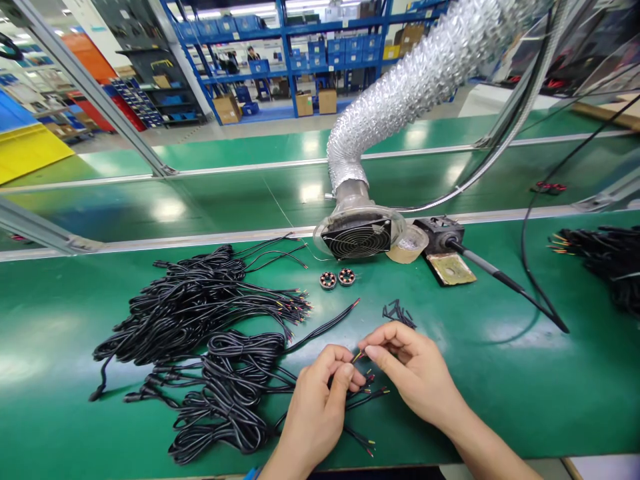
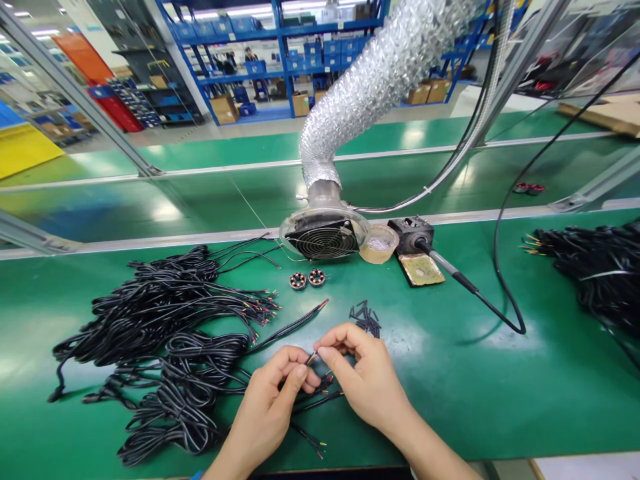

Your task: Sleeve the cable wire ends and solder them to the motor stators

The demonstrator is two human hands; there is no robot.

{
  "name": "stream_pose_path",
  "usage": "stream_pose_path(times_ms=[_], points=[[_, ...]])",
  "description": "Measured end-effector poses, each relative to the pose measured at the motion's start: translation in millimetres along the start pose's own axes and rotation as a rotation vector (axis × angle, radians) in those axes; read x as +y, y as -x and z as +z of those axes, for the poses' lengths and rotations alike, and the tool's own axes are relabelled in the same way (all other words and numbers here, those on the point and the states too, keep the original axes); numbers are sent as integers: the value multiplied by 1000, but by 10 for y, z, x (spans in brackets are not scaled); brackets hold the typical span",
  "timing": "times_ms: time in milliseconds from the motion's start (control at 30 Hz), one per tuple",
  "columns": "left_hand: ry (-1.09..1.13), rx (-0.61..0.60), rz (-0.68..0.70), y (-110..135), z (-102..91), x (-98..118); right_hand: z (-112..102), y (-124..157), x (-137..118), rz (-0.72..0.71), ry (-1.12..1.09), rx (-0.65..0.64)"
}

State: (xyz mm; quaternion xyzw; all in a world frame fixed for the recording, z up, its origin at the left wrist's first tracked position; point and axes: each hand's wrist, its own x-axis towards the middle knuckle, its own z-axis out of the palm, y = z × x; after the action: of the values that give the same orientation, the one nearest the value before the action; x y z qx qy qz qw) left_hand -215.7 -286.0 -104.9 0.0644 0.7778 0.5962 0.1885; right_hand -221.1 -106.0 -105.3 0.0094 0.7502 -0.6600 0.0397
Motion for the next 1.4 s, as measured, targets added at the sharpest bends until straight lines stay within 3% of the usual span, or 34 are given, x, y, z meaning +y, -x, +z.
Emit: stream_pose_path(times_ms=[367, 733, 800, 900, 1033, 1167, 1267, 1400], points=[[1, 4, -6, -25, 4, 28, -28, -4, -9, -32, 83, -18], [105, -1, 2, 11, 22, -53, 18, 7, -40, -18, 86, -212], [29, -30, -5, 40, -10, 8, -11, 26, -62, -43, 123, -244], [-252, -49, 48, 30, -93, 172, -83, 91, -92, -159, 245, -305], [-650, 130, 260, -223, -101, 334, -174, 232, -75, -278, 389, -369], [-951, 201, 195, -546, 28, 316, -338, 257, -60, -289, 452, -399], [-959, 176, 163, -593, 67, 287, -500, 101, -80, -293, 572, -270], [-710, 138, 141, -461, -3, 328, -587, -200, -79, -357, 947, -168]])
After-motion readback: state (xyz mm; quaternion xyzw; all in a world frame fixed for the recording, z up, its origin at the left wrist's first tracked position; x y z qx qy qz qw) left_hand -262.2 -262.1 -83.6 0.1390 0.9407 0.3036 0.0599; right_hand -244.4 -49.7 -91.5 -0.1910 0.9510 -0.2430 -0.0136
